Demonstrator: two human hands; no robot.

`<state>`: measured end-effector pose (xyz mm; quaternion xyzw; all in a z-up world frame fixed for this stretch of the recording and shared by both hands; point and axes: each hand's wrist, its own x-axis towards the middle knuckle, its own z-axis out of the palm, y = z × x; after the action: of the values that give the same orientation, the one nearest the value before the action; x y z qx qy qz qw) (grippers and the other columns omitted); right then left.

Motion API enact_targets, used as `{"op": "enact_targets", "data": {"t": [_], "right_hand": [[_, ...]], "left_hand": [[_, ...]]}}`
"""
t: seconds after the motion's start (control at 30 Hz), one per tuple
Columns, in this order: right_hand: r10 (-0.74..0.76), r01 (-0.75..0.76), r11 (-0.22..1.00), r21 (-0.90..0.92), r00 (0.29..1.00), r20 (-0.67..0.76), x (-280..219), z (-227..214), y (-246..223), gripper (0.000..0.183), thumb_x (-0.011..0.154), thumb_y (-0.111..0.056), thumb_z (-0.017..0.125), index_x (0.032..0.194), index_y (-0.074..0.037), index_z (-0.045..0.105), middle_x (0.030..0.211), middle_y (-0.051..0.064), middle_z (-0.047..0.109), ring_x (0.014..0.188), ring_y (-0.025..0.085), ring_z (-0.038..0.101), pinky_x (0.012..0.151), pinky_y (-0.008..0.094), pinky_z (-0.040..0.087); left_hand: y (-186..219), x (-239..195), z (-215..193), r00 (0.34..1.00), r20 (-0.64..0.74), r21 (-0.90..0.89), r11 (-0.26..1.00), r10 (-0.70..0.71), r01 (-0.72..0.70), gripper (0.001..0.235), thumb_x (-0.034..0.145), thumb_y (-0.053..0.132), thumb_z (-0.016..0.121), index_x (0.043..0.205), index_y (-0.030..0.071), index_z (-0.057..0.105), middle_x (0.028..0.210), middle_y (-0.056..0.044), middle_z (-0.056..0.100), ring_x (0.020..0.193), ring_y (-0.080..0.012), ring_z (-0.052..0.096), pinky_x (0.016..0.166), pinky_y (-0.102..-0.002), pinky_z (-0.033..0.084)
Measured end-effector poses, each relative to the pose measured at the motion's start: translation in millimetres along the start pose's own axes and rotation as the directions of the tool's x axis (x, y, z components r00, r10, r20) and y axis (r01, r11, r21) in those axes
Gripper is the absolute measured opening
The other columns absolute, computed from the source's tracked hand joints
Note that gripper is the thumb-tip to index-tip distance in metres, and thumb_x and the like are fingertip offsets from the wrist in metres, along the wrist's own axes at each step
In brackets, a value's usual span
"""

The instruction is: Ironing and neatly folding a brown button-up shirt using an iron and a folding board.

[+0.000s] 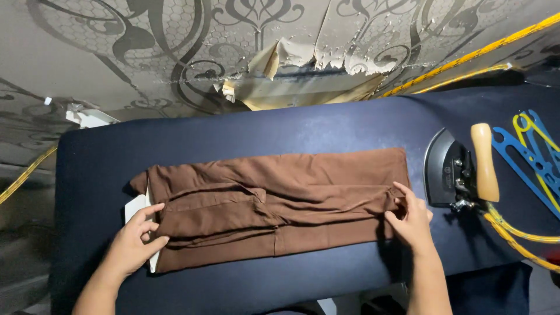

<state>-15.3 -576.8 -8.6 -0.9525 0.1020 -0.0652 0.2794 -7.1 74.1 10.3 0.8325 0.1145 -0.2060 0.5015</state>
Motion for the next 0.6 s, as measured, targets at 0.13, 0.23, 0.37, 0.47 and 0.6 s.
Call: {"op": "enact_targets", "data": {"t": [0.13, 0.23, 0.37, 0.47, 0.6], "right_hand": [[-0.130, 0.131, 0.971, -0.201, 0.991, 0.017, -1, 2, -12, 0.072, 0.071, -0.033, 0.084, 0.139, -0.021, 0.064, 0.094, 0.009, 0.070, 0.088, 0.027, 0.067, 0.083, 0.043, 0.050], [-0.028, 0.029, 1.000, 0.005, 0.990, -0.138, -2, -4, -11, 0.060, 0.085, -0.043, 0.079, 0.139, -0.021, 0.067, 0.100, 0.010, 0.069, 0.089, 0.025, 0.067, 0.083, 0.038, 0.053], [0.015, 0.001, 0.989, 0.150, 0.994, -0.107, -10, -13, 1, 0.063, 0.086, -0.048, 0.077, 0.140, -0.018, 0.064, 0.104, 0.010, 0.070, 0.090, 0.026, 0.068, 0.084, 0.037, 0.053], [-0.154, 0.136, 0.969, -0.204, 0.985, -0.074, -11, -4, 10, 0.054, 0.088, -0.042, 0.079, 0.135, -0.016, 0.070, 0.102, 0.011, 0.072, 0.095, 0.028, 0.068, 0.093, 0.042, 0.051], [-0.274, 0.234, 0.893, -0.385, 0.960, -0.054, -5, 16, -83, 0.041, 0.090, -0.032, 0.078, 0.127, -0.016, 0.071, 0.105, 0.008, 0.073, 0.100, 0.028, 0.067, 0.094, 0.041, 0.051]], "left_hand": [[-5, -5, 10, 0.992, -0.100, 0.068, 0.996, 0.072, -0.065, 0.080, 0.073, 0.016, 0.086, 0.145, 0.015, 0.051, 0.068, 0.002, 0.053, 0.058, -0.0077, 0.044, 0.053, -0.025, 0.041], [-5, -10, 7, 0.962, -0.199, 0.072, 0.981, 0.189, -0.178, 0.075, 0.078, 0.019, 0.084, 0.146, 0.015, 0.054, 0.067, 0.002, 0.050, 0.058, -0.0072, 0.041, 0.053, -0.024, 0.038], [-2, -27, -3, 0.937, -0.244, 0.000, 0.966, 0.250, -0.257, 0.079, 0.077, 0.021, 0.084, 0.149, 0.015, 0.051, 0.069, 0.004, 0.054, 0.060, -0.0064, 0.042, 0.056, -0.024, 0.039], [0, -32, 1, 0.971, -0.158, 0.090, 0.982, 0.178, -0.166, 0.083, 0.073, 0.022, 0.086, 0.148, 0.018, 0.051, 0.076, 0.003, 0.060, 0.064, -0.0102, 0.048, 0.060, -0.027, 0.047], [18, -29, 14, 0.933, -0.273, 0.350, 0.928, 0.234, -0.130, 0.072, 0.075, 0.031, 0.085, 0.139, 0.018, 0.055, 0.088, -0.001, 0.069, 0.080, -0.0227, 0.065, 0.072, -0.038, 0.055]]}}
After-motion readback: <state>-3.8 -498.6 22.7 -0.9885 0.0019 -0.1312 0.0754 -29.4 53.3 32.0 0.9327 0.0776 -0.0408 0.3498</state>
